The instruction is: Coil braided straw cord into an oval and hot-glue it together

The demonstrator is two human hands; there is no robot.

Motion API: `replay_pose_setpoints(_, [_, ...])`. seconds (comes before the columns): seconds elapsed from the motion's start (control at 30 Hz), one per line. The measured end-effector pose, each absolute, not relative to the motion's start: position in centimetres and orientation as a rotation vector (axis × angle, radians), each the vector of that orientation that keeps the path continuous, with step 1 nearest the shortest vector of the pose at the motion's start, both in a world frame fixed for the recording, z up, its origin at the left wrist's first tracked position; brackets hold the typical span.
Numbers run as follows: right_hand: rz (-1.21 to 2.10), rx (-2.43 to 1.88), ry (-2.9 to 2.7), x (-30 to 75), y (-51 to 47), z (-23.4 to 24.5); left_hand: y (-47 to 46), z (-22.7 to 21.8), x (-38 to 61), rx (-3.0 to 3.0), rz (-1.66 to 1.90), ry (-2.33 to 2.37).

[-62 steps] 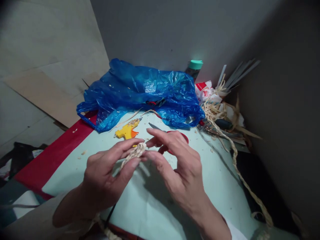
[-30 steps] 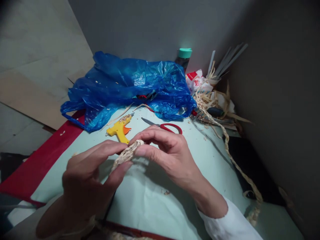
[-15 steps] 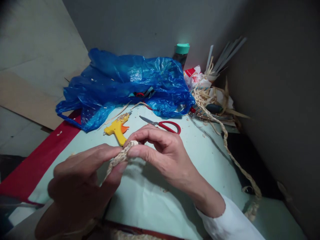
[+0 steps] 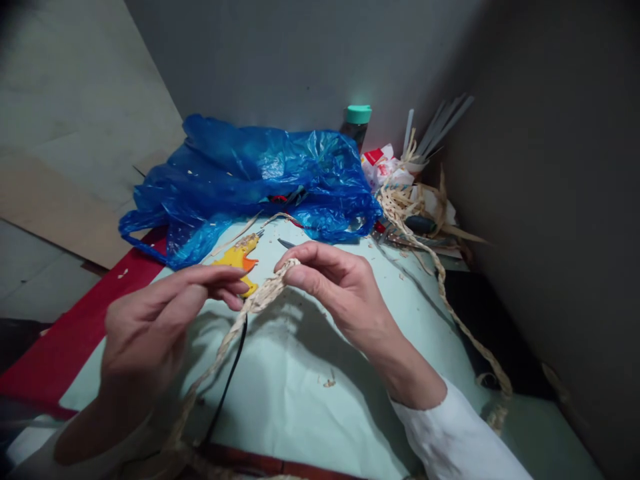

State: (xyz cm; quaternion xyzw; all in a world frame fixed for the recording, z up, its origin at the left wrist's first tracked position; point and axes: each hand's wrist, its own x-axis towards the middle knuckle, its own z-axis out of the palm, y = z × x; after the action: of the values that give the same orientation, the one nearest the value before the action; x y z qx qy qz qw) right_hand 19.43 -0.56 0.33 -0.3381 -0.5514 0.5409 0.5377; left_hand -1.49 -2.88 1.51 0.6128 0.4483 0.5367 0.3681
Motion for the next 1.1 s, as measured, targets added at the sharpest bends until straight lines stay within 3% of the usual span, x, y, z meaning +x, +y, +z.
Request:
replay_pose_setpoints(0.37, [1.143, -0.810, -1.058, 20.6, 0.8, 0.8, -1.7, 0.4, -2.6, 1.451, 1.617, 1.279])
replay_pose_setpoints(0.87, [1.177, -0.852, -1.318, 19.6, -0.5, 0.6, -2.4, 2.4, 0.0, 1.706, 1.131, 1.174])
replay_pose_setpoints(1.1, [1.057, -0.866, -1.507, 19.4, -1.3, 1.3, -2.5, 2.0, 0.5, 1.828, 1.228, 1.163])
